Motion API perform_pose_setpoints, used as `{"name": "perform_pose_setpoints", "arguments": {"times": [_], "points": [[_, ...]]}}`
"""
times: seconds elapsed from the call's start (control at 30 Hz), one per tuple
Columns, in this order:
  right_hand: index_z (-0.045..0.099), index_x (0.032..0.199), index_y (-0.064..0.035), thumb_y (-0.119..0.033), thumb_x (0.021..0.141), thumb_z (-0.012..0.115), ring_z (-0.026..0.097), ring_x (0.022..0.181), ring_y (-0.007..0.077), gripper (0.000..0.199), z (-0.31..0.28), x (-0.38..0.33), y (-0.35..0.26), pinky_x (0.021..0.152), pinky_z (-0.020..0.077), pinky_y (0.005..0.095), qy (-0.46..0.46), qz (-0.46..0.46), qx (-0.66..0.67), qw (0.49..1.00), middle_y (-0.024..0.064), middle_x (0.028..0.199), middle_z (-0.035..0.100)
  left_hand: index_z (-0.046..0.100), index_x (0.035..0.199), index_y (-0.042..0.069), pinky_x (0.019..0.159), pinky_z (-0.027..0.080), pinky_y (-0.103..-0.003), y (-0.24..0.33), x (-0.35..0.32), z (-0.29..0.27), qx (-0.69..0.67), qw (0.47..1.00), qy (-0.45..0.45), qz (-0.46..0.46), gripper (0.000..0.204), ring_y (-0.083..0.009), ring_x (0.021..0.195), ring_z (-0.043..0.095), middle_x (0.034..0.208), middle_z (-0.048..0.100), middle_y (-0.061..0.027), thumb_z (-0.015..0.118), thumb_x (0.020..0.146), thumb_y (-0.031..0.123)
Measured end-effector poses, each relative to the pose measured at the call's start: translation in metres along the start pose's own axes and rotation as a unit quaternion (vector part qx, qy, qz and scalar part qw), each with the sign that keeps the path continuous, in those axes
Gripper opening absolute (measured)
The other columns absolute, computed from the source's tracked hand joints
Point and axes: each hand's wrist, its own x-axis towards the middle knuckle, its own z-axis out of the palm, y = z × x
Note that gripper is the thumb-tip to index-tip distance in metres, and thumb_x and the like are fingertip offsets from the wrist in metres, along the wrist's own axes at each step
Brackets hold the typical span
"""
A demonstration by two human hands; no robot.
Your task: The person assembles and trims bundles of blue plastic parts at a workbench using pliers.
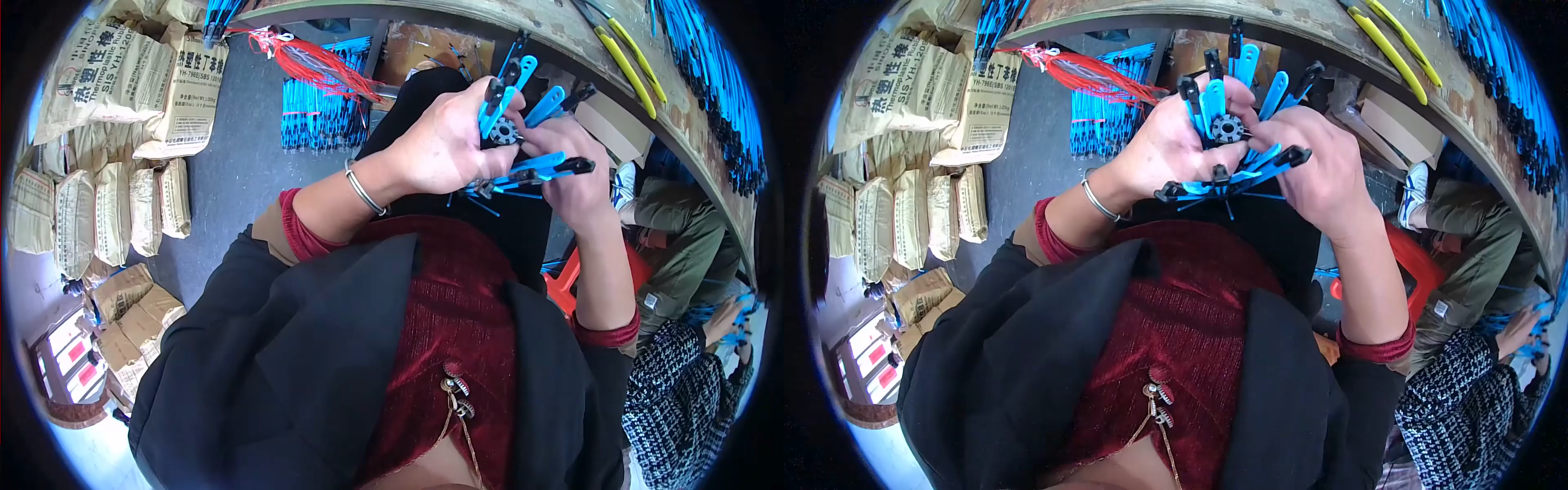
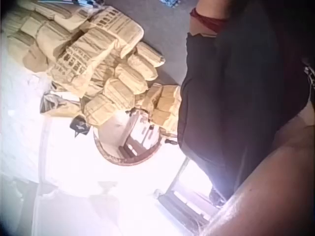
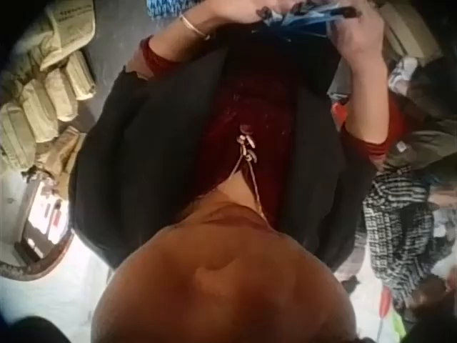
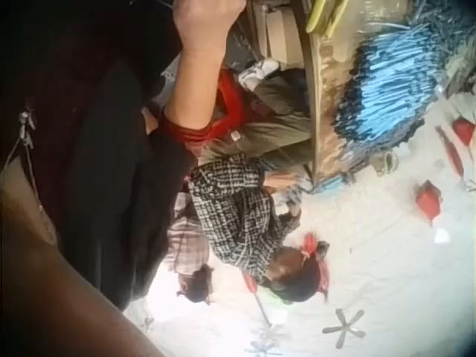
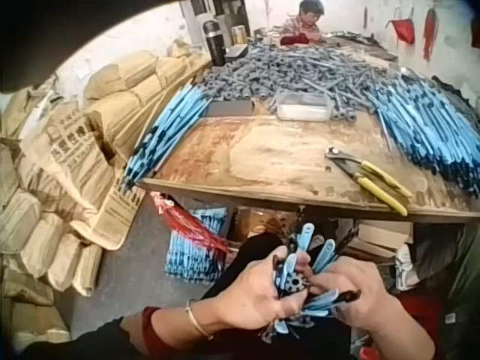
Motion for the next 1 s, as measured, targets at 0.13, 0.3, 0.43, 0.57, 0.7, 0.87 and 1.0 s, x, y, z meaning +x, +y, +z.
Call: {"name": "perform_pose_setpoints", "arguments": {"times": [0.13, 0.3, 0.43, 0.57, 0.7, 0.87, 1.0], "points": [[0.061, 0.09, 0.0017, -0.016, 0.082, 0.063, 0.057, 0.058, 0.0197, 0.019, -0.014, 0.006, -0.014, 0.054, 0.0439, 0.0254, -0.046, 0.168, 0.137, 0.975, 0.0043, 0.068, 0.059, 0.049, 0.103, -0.001, 0.066, 0.049, -0.034, 0.01, 0.002, -0.004, -0.016, 0.999, -0.036, 0.025, 0.044, -0.0274, 0.071, 0.062, 0.08, 0.061, -0.0138, 0.069, 0.068, 0.016], [0.061, 0.078, 0.0042, -0.018, 0.079, 0.067, 0.051, 0.053, 0.0097, 0.023, -0.027, 0.007, -0.017, 0.05, 0.0394, 0.0228, -0.119, 0.523, 0.388, 0.75, 0.0008, 0.059, 0.055, 0.052, 0.103, 0.003, 0.074, 0.049, -0.03, 0.021, 0.0, -0.003, 0.004, 0.992, -0.12, -0.028, 0.04, -0.0169, 0.08, 0.059, 0.085, 0.059, -0.0059, 0.07, 0.068, 0.01], [0.062, 0.071, 0.0037, -0.021, 0.077, 0.069, 0.049, 0.053, 0.0061, 0.026, -0.019, 0.003, -0.016, 0.049, 0.038, 0.0218, -0.106, 0.508, 0.326, 0.791, -0.0006, 0.056, 0.054, 0.053, 0.1, 0.003, 0.072, 0.048, -0.029, 0.017, 0.001, -0.003, -0.022, 0.993, -0.112, -0.024, 0.037, -0.0164, 0.077, 0.059, 0.082, 0.059, -0.0051, 0.07, 0.068, 0.01], [0.064, 0.071, 0.0026, -0.023, 0.076, 0.07, 0.048, 0.054, 0.0057, 0.027, -0.037, 0.02, -0.006, 0.051, 0.0387, 0.0214, -0.067, 0.5, 0.263, 0.822, -0.0002, 0.056, 0.054, 0.053, 0.095, 0.003, 0.07, 0.048, -0.029, 0.002, 0.003, -0.009, -0.065, 0.996, -0.065, 0.001, 0.033, -0.0163, 0.073, 0.059, 0.08, 0.06, -0.0056, 0.07, 0.067, 0.01], [0.065, 0.092, -0.0007, -0.027, 0.077, 0.069, 0.053, 0.063, 0.0102, 0.03, -0.074, 0.043, 0.036, 0.06, 0.043, 0.0241, 0.101, 0.387, -0.071, 0.914, 0.0044, 0.066, 0.058, 0.053, 0.09, 0.004, 0.069, 0.047, -0.029, -0.005, 0.003, -0.013, -0.086, 0.995, -0.041, 0.01, 0.032, -0.0158, 0.071, 0.059, 0.078, 0.061, -0.0067, 0.072, 0.066, 0.013], [0.057, 0.11, -0.0042, -0.036, 0.082, 0.062, 0.057, 0.077, 0.0194, 0.043, -0.056, 0.047, 0.106, 0.071, 0.0449, 0.0303, -0.021, 0.11, -0.448, 0.887, 0.0113, 0.086, 0.06, 0.056, 0.083, 0.005, 0.072, 0.047, -0.027, 0.001, -0.001, -0.016, -0.084, 0.995, -0.035, -0.037, 0.028, -0.0133, 0.073, 0.059, 0.076, 0.062, -0.0045, 0.076, 0.066, 0.014], [0.05, 0.119, -0.005, -0.041, 0.084, 0.058, 0.057, 0.088, 0.0252, 0.051, -0.06, 0.045, 0.107, 0.078, 0.0451, 0.0366, -0.044, 0.216, -0.284, 0.933, 0.0144, 0.098, 0.057, 0.058, 0.082, 0.004, 0.075, 0.048, -0.028, -0.002, -0.005, -0.015, -0.113, 0.993, -0.032, -0.027, 0.025, -0.0133, 0.076, 0.06, 0.077, 0.063, -0.0042, 0.076, 0.066, 0.013]]}}
